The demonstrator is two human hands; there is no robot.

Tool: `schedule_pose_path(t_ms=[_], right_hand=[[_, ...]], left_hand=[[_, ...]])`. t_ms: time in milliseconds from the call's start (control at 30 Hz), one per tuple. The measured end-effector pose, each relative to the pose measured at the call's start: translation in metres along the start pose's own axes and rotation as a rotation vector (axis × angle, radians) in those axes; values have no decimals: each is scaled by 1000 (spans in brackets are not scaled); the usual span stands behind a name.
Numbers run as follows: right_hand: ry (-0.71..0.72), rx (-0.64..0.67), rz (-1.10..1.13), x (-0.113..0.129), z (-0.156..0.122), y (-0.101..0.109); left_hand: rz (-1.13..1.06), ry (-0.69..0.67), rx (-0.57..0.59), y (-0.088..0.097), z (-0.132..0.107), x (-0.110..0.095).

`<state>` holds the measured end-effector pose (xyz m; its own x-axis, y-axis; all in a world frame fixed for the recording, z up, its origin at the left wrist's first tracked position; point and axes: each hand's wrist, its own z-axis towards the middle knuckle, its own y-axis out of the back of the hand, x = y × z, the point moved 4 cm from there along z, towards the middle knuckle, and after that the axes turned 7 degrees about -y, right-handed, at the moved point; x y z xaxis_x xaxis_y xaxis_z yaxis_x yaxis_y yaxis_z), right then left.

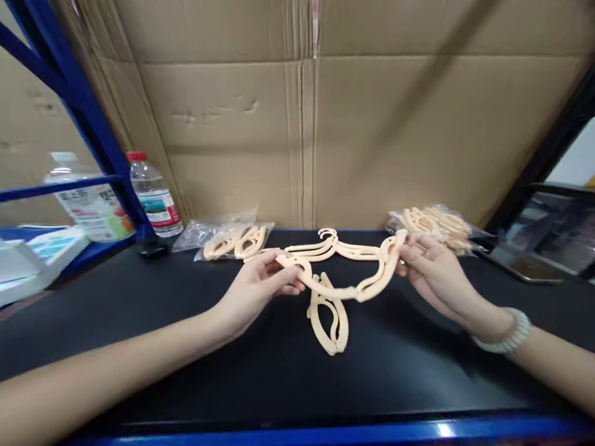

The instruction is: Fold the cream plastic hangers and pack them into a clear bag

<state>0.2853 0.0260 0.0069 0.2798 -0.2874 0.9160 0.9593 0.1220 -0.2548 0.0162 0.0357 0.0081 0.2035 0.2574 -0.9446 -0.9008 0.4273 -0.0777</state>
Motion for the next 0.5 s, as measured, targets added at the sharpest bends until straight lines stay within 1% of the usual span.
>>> schedule_pose_path(t_ms=[100,167,233,267,300,367,500], right_hand=[[-44,256,-165,-5,-8,-18],[-106,444,-254,-7,-16,-30],[-181,611,-305,-7,-26,-41],[-208,672,-312,-7,-31,-45],[-225,712,-314,-7,-34,-48],[-228,735,-321,-5,-38,-51],[-210,682,-351,-4,-39,-50]], left_hand=[[50,-27,5,-6,-7,-1],[64,-40,2,-10,-10,-2],[62,-52,-2,-14,-12,-3],[61,-61,-4,-15,-13,-4],[63,-72,-3,-17,-13,-4],[67,-91,7,-19,-14,-6],[68,-94,11,-19,-16,-6]])
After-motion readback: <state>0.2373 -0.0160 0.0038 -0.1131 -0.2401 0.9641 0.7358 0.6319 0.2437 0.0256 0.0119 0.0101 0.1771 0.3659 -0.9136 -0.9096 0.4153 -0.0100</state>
